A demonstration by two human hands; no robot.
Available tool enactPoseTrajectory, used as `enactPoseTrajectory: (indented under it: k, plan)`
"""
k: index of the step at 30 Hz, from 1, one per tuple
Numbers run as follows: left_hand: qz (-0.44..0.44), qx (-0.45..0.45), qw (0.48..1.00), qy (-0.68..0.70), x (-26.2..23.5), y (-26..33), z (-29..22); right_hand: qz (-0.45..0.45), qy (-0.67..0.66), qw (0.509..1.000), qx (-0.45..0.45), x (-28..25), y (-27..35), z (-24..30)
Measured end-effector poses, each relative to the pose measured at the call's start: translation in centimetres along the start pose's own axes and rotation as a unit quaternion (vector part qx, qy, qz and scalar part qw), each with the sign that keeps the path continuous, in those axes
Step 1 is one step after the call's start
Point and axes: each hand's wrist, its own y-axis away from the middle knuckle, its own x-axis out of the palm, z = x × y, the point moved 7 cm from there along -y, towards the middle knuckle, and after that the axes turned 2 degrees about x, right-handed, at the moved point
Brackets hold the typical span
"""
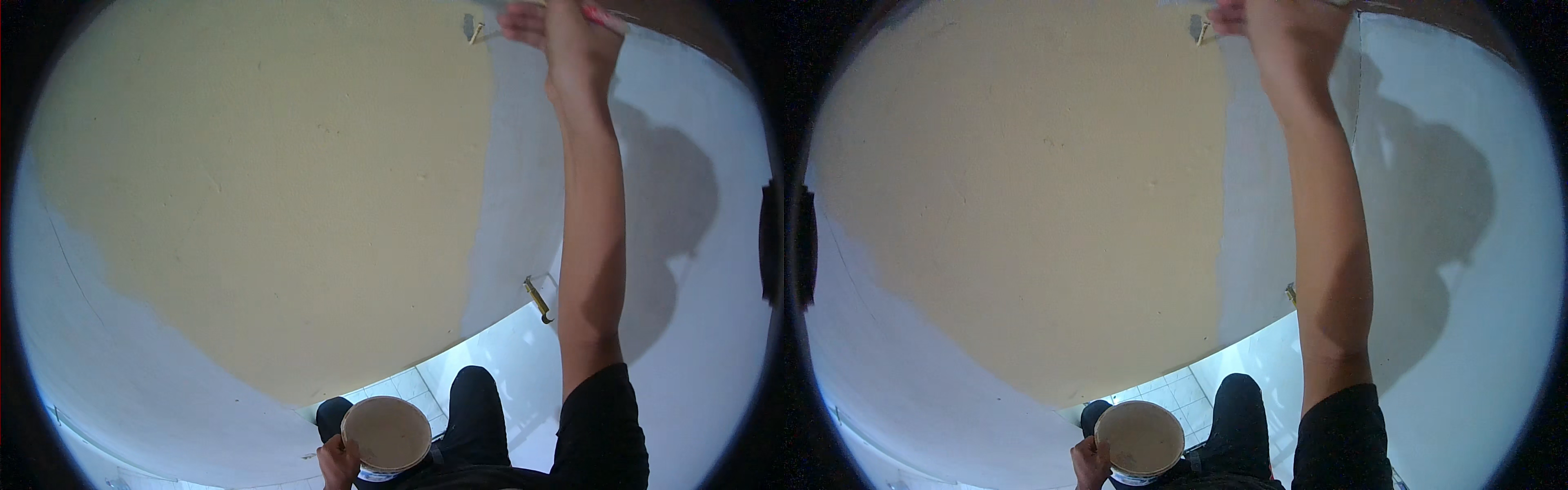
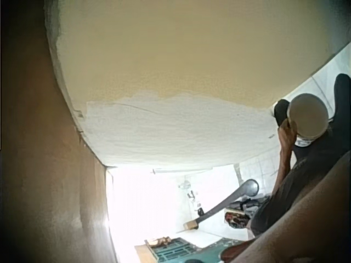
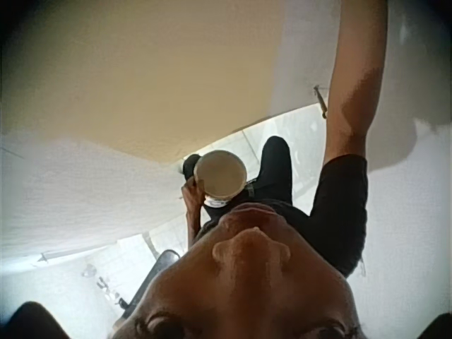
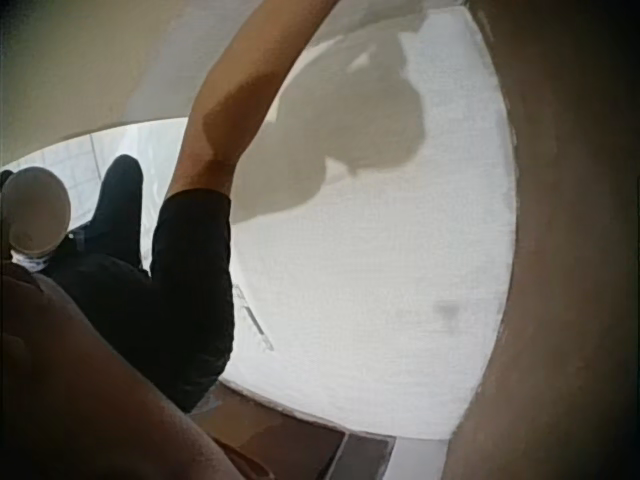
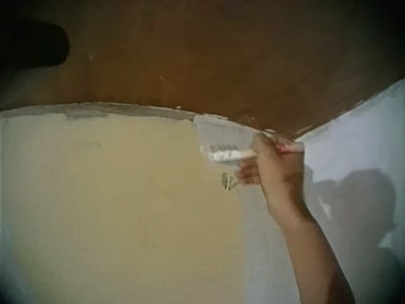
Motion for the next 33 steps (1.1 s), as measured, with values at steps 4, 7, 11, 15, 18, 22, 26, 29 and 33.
enactPoseTrajectory:
  k: [4, 7, 11, 15, 18, 22, 26, 29, 33]
  plan:
    - [0.005, 0.046, 0.999, 0.015, -0.4, -0.2, -1.9, 0.109, -0.038, 0.993, -0.004, -3.8, -1.3, -2.4]
    - [0.041, -0.061, 0.996, -0.058, 0.1, -0.2, 1.4, 0.119, -0.109, 0.987, -0.002, -5.4, -3.2, -2.8]
    - [0.035, -0.032, 0.996, -0.076, 0.5, -0.2, 1.8, 0.059, -0.129, 0.989, -0.042, -5.0, -4.0, -3.2]
    - [0.035, -0.057, 0.996, -0.055, 0.6, -0.3, 1.3, 0.002, -0.084, 0.995, -0.046, -4.2, -2.5, -5.0]
    - [0.030, -0.056, 0.996, -0.056, 0.8, -0.1, 1.6, 0.039, -0.066, 0.996, -0.050, -5.4, -1.2, -7.0]
    - [0.024, -0.059, 0.997, -0.050, 0.5, -0.2, 0.4, 0.068, -0.066, 0.995, -0.031, -7.4, 2.2, -8.2]
    - [0.019, -0.078, 0.995, -0.054, 0.3, -0.2, 0.5, 0.052, -0.057, 0.997, 0.011, -9.1, 6.4, -8.7]
    - [0.034, -0.052, 0.996, -0.069, 0.6, -0.1, 2.0, 0.026, -0.053, 0.996, 0.063, -9.9, 7.0, -8.0]
    - [0.034, -0.078, 0.995, -0.053, 0.5, 0.1, 0.9, -0.006, -0.091, 0.995, -0.028, -9.5, 3.7, -6.6]
